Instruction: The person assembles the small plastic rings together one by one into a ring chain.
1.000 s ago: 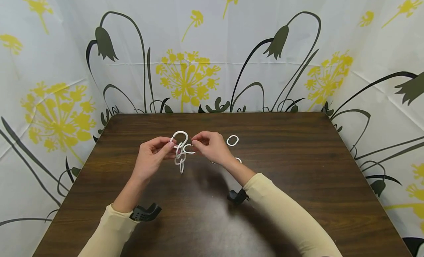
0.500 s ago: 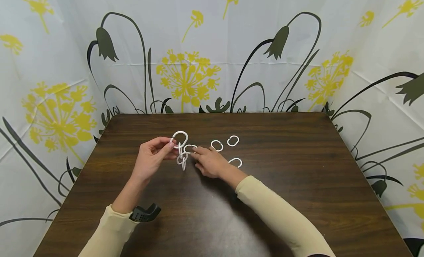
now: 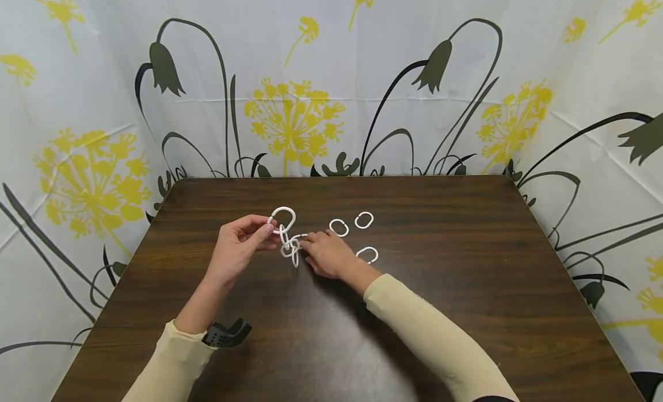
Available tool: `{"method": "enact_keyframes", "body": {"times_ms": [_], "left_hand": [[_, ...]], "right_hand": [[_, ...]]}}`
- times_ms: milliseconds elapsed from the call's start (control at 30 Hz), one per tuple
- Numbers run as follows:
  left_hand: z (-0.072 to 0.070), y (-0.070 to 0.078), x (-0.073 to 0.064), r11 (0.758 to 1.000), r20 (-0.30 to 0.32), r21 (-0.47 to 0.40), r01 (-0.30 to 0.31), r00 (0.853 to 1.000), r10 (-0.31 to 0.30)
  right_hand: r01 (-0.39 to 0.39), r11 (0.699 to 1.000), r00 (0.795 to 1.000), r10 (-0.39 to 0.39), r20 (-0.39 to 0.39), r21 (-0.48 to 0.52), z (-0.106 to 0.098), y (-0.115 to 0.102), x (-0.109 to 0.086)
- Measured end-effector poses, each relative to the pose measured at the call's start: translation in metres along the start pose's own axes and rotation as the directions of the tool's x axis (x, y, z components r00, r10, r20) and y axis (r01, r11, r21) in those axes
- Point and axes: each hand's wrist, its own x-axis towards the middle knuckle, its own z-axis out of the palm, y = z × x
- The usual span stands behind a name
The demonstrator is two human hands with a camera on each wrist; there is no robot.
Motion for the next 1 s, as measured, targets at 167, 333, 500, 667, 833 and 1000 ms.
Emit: {"method": "enact_keyframes", "body": {"times_ms": [167, 333, 500, 667, 833, 1000], "left_hand": [[-0.001, -0.001, 0.0, 1.0, 0.002, 0.011, -0.001, 1.0, 0.001], [-0.001, -0.002, 0.0, 1.0, 0.006, 0.01, -0.011, 1.0, 0.011], [-0.001, -0.003, 0.0, 1.0, 0.006, 0.016, -0.017, 1.0, 0.017], [-0.002, -0.003, 0.0, 1.0, -0.003, 0.018, -0.009, 1.0, 0.009], [-0.003, 0.0, 0.0, 1.0, -0.002, 0.016, -0.015, 1.0, 0.015], [-0.004, 0.001, -0.002, 1.0, -0.003, 0.011, -0.012, 1.0, 0.012]], "right_hand": [[0.022, 0.999, 0.999, -0.023, -0.035, -0.026, 0.002, 0.002, -0.001], [0.048, 0.997, 0.996, -0.053, -0.074, -0.063, 0.004, 0.002, -0.003], [0.026, 0.997, 0.995, -0.032, -0.092, -0.067, 0.003, 0.001, -0.005], [0.004, 0.999, 0.99, -0.01, -0.141, -0.039, -0.001, 0.001, -0.005], [-0.027, 0.999, 0.968, 0.02, -0.251, -0.024, -0.011, 0.004, -0.005], [-0.131, 0.982, 0.937, 0.167, -0.306, 0.134, -0.025, 0.005, -0.005]]}}
